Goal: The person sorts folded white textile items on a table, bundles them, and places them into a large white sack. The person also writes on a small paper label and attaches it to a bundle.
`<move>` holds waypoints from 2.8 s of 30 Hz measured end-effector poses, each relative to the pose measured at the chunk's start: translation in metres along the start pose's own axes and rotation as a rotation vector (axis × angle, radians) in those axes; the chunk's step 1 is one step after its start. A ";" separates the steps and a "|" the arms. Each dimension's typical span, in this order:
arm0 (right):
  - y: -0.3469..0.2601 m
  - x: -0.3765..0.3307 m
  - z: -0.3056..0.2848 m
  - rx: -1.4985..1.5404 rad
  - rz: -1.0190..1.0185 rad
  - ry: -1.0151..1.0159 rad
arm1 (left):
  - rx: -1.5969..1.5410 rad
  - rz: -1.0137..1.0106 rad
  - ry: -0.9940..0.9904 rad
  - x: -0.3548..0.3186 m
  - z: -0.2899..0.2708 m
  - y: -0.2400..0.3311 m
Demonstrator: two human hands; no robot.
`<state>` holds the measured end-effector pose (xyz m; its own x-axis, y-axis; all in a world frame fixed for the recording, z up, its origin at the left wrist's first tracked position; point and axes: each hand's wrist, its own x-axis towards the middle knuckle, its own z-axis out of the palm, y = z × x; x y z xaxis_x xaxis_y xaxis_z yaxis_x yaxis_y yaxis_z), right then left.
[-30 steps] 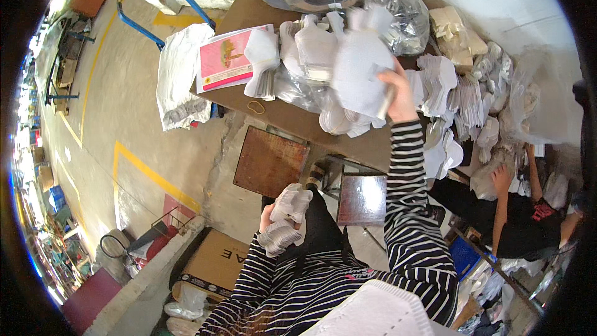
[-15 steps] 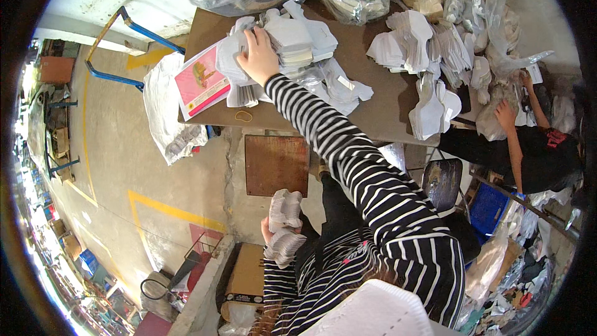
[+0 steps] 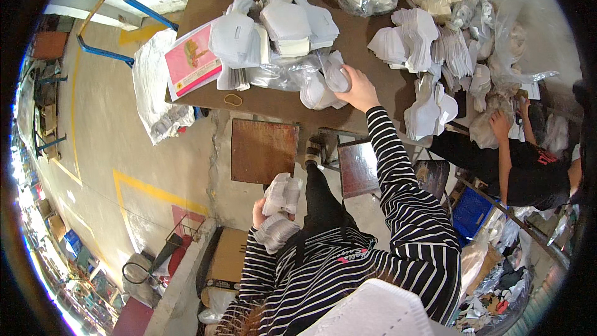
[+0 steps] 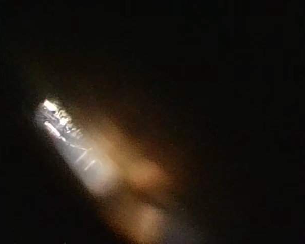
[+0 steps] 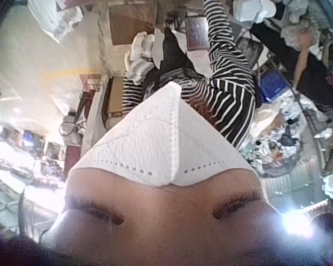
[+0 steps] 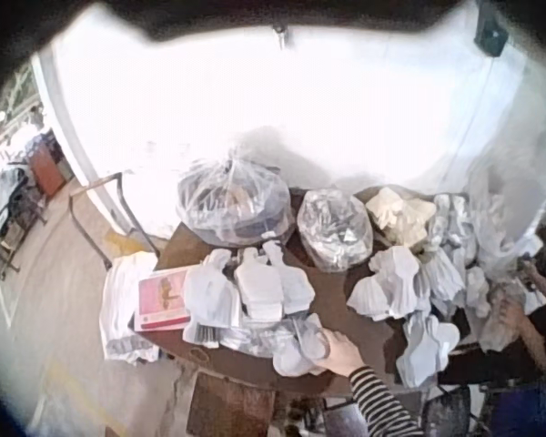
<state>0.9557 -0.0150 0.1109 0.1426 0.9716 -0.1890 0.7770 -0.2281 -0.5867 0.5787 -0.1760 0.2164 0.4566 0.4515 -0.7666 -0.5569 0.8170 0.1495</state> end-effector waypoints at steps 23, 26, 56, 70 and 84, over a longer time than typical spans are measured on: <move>0.028 -0.070 -0.039 -0.356 -0.213 -0.015 | 0.138 -0.171 -0.101 0.011 0.018 -0.032; 0.056 -0.093 -0.037 -0.349 -0.193 -0.119 | 0.188 -0.164 -0.005 0.010 0.027 -0.038; 0.180 -0.186 -0.029 0.385 0.729 0.854 | 0.303 -0.234 -0.110 0.037 0.076 -0.048; 0.077 -0.158 -0.046 -0.210 0.570 0.594 | 0.129 -0.292 -0.156 0.035 0.064 -0.046; 0.040 -0.150 -0.125 -0.326 0.272 0.560 | 0.083 -0.242 -0.221 0.017 0.048 -0.041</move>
<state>1.0419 -0.1621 0.2140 0.5839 0.7894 0.1896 0.8009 -0.5218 -0.2939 0.6424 -0.1844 0.2268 0.7133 0.3002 -0.6333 -0.3597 0.9323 0.0368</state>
